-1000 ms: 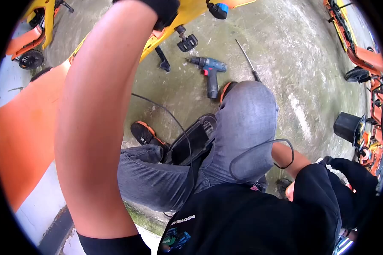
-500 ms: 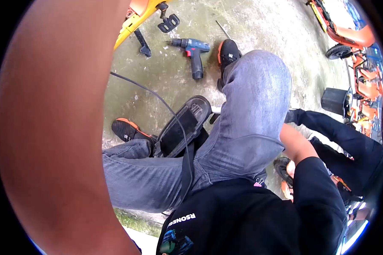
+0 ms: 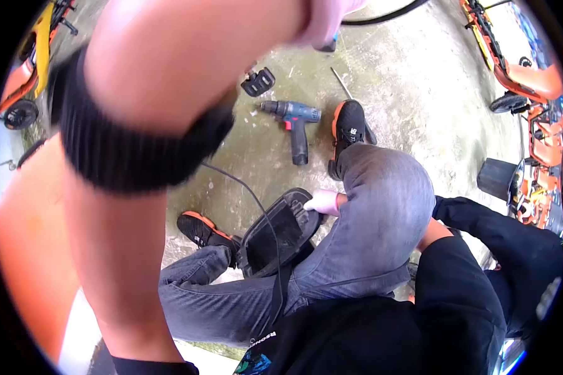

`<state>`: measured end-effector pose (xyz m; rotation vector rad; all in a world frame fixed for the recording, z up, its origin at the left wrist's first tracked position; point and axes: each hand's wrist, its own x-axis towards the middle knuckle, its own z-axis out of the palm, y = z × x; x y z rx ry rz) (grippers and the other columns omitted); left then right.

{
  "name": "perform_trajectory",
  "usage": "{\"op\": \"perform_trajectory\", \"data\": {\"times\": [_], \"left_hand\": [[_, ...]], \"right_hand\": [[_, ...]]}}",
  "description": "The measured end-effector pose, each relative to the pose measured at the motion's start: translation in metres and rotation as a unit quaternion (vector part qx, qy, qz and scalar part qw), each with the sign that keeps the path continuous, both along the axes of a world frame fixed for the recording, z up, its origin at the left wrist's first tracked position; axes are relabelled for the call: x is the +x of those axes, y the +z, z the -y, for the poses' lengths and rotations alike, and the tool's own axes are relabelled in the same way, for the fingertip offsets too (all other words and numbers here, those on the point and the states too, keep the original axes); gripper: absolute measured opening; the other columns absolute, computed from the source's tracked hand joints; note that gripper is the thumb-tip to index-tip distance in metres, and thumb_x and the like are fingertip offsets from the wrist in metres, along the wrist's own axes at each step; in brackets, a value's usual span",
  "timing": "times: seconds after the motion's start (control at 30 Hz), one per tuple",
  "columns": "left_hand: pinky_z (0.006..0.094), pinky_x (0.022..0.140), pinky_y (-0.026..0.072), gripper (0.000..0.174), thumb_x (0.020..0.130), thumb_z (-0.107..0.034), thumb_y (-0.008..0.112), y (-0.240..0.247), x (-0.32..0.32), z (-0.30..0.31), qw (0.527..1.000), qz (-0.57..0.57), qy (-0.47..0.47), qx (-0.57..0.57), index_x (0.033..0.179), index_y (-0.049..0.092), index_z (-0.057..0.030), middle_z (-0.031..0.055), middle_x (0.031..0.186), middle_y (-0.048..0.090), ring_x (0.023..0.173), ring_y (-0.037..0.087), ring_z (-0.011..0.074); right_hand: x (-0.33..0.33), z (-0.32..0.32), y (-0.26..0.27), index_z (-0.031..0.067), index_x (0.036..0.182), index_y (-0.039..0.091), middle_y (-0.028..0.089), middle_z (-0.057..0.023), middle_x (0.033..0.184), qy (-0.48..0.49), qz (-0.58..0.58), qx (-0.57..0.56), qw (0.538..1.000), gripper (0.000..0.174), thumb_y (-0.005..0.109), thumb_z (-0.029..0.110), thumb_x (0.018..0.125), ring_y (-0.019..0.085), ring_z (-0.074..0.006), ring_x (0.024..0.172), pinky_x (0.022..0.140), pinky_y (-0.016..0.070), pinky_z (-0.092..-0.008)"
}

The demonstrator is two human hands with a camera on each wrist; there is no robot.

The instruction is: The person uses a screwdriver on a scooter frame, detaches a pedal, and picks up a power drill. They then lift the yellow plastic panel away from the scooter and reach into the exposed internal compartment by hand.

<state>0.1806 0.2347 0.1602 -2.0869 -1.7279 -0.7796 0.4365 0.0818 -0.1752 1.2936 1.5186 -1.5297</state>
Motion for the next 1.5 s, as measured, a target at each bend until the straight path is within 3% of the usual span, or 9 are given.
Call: {"op": "perform_trajectory", "data": {"times": [0.37, 0.53, 0.67, 0.9, 1.1, 1.27, 1.3, 1.37, 1.5], "left_hand": [[0.0381, 0.062, 0.0480, 0.034, 0.087, -0.042, 0.062, 0.009, 0.007, 0.006, 0.999, 0.009, -0.045, 0.012, 0.084, 0.067, -0.0076, 0.0177, 0.068, 0.063, 0.066, 0.064, 0.0314], [0.0388, 0.066, 0.0435, 0.033, 0.087, -0.036, 0.065, 0.018, 0.016, 0.008, 0.997, -0.009, 0.067, -0.034, 0.085, 0.061, -0.0033, 0.0143, 0.067, 0.056, 0.069, 0.057, 0.0313], [0.0396, 0.068, 0.0425, 0.032, 0.086, -0.035, 0.066, 0.015, 0.020, 0.005, 0.997, -0.005, 0.076, -0.022, 0.082, 0.061, -0.0033, 0.0136, 0.066, 0.055, 0.069, 0.055, 0.0313], [0.0416, 0.074, 0.0392, 0.033, 0.085, -0.037, 0.066, 0.017, 0.026, 0.005, 0.992, -0.043, 0.120, -0.016, 0.082, 0.060, -0.0043, 0.0132, 0.069, 0.052, 0.076, 0.052, 0.0327], [0.0425, 0.073, 0.0390, 0.030, 0.082, -0.033, 0.069, 0.018, 0.029, 0.003, 0.992, -0.053, 0.118, -0.008, 0.081, 0.060, -0.0042, 0.0130, 0.070, 0.053, 0.076, 0.052, 0.0330], [0.0422, 0.077, 0.0402, 0.028, 0.081, -0.032, 0.069, 0.022, 0.030, 0.006, 0.988, -0.036, 0.143, -0.039, 0.080, 0.060, -0.0054, 0.0134, 0.073, 0.056, 0.082, 0.054, 0.0331], [0.0421, 0.076, 0.0401, 0.030, 0.080, -0.033, 0.070, 0.023, 0.030, 0.005, 0.988, -0.032, 0.143, -0.043, 0.079, 0.059, -0.0054, 0.0131, 0.071, 0.056, 0.080, 0.054, 0.0333], [0.0419, 0.074, 0.0400, 0.034, 0.077, -0.036, 0.071, 0.022, 0.028, 0.003, 0.993, -0.014, 0.113, -0.003, 0.074, 0.060, -0.0046, 0.0125, 0.064, 0.053, 0.072, 0.053, 0.0337], [0.0414, 0.073, 0.0402, 0.032, 0.075, -0.034, 0.072, 0.020, 0.025, 0.002, 0.996, -0.002, 0.089, 0.030, 0.072, 0.061, -0.0044, 0.0130, 0.063, 0.055, 0.068, 0.054, 0.0327]], "right_hand": [[0.099, -0.082, 0.019, 0.0010, 0.104, 0.062, 0.065, -0.0205, 0.094, 0.036, 0.013, -0.058, 0.998, 0.036, 0.059, 0.030, 0.084, 0.064, -0.0308, 0.085, 0.074, 0.0516, -0.0426], [0.195, -0.132, -0.018, 0.0033, 0.110, 0.059, 0.063, -0.0219, 0.100, -0.075, 0.068, 0.128, 0.987, 0.038, 0.058, 0.031, 0.085, 0.064, -0.0327, 0.089, 0.077, 0.0513, -0.0442], [0.259, -0.170, -0.069, 0.0052, 0.115, 0.056, 0.062, -0.0230, 0.105, -0.174, 0.128, 0.323, 0.921, 0.040, 0.056, 0.032, 0.085, 0.063, -0.0343, 0.093, 0.079, 0.0510, -0.0456], [0.200, -0.208, -0.124, 0.0072, 0.114, 0.058, 0.060, -0.0226, 0.107, -0.076, 0.174, 0.499, 0.845, 0.038, 0.054, 0.034, 0.087, 0.060, -0.0394, 0.100, 0.081, 0.0518, -0.0454], [0.166, -0.200, -0.106, 0.0090, 0.091, 0.067, 0.063, -0.0136, 0.098, -0.038, 0.174, 0.523, 0.834, 0.018, 0.059, 0.024, 0.084, 0.061, -0.0302, 0.096, 0.079, 0.0516, -0.0397], [0.179, -0.200, -0.102, 0.0075, 0.102, 0.064, 0.063, -0.0146, 0.107, -0.095, 0.201, 0.445, 0.867, 0.024, 0.058, 0.024, 0.085, 0.062, -0.0346, 0.099, 0.081, 0.0525, -0.0437], [0.214, -0.198, -0.181, 0.0048, 0.103, 0.061, 0.064, -0.0169, 0.102, -0.110, 0.099, 0.514, 0.845, 0.029, 0.062, 0.025, 0.082, 0.063, -0.0384, 0.095, 0.080, 0.0523, -0.0456], [0.221, -0.197, -0.135, 0.0014, 0.097, 0.063, 0.067, -0.0233, 0.089, -0.240, -0.042, 0.457, 0.856, 0.030, 0.067, 0.026, 0.081, 0.065, -0.0394, 0.086, 0.076, 0.0512, -0.0436], [0.230, -0.226, -0.023, -0.0023, 0.094, 0.068, 0.068, -0.0141, 0.075, -0.379, -0.076, 0.470, 0.793, 0.025, 0.066, 0.020, 0.084, 0.064, -0.0226, 0.064, 0.062, 0.0501, -0.0354]]}}
